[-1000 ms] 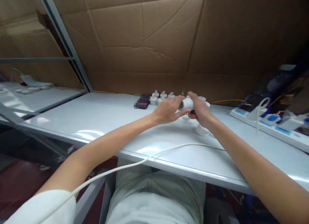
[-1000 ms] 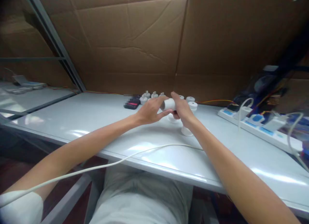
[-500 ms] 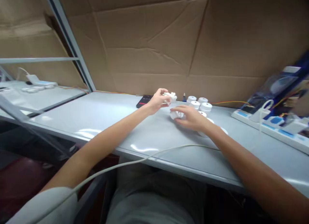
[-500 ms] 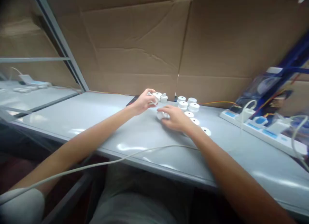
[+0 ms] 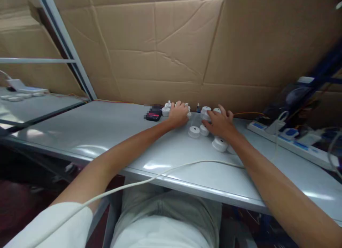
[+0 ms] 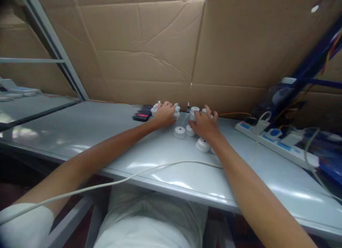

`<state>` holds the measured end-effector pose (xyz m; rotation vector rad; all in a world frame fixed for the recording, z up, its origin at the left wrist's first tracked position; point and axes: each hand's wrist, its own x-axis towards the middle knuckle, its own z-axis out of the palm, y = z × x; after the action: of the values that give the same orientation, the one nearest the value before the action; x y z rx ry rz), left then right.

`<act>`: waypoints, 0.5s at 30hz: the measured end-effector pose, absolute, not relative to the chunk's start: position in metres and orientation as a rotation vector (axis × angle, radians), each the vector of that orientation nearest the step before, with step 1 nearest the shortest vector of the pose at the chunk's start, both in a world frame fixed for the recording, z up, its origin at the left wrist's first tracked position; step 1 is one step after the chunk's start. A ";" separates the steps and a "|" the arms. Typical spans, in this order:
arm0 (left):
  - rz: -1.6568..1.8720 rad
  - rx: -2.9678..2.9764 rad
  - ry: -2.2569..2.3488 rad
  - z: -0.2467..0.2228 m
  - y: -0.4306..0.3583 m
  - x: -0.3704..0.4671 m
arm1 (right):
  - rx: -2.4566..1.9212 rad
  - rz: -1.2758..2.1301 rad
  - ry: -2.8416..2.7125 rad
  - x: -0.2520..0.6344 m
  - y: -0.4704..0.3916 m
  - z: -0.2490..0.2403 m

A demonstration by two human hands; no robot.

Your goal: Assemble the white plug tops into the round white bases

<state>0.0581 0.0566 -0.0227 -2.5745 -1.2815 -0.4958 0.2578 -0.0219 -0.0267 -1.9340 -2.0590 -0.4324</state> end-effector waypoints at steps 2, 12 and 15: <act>-0.540 -2.558 -1.277 -0.021 0.057 0.058 | -1.884 -0.410 -2.041 0.256 -0.019 -0.027; -1.344 -3.093 -0.673 0.016 0.028 0.070 | -1.157 0.862 -1.241 0.233 -0.017 0.000; -1.446 -3.070 -0.643 0.023 0.018 0.068 | -1.132 1.004 -1.178 0.224 -0.025 0.005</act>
<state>0.0677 0.0176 0.0232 -3.0701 -0.6429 -1.4458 0.2243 -0.0252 0.0052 -1.1323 -1.1785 1.0038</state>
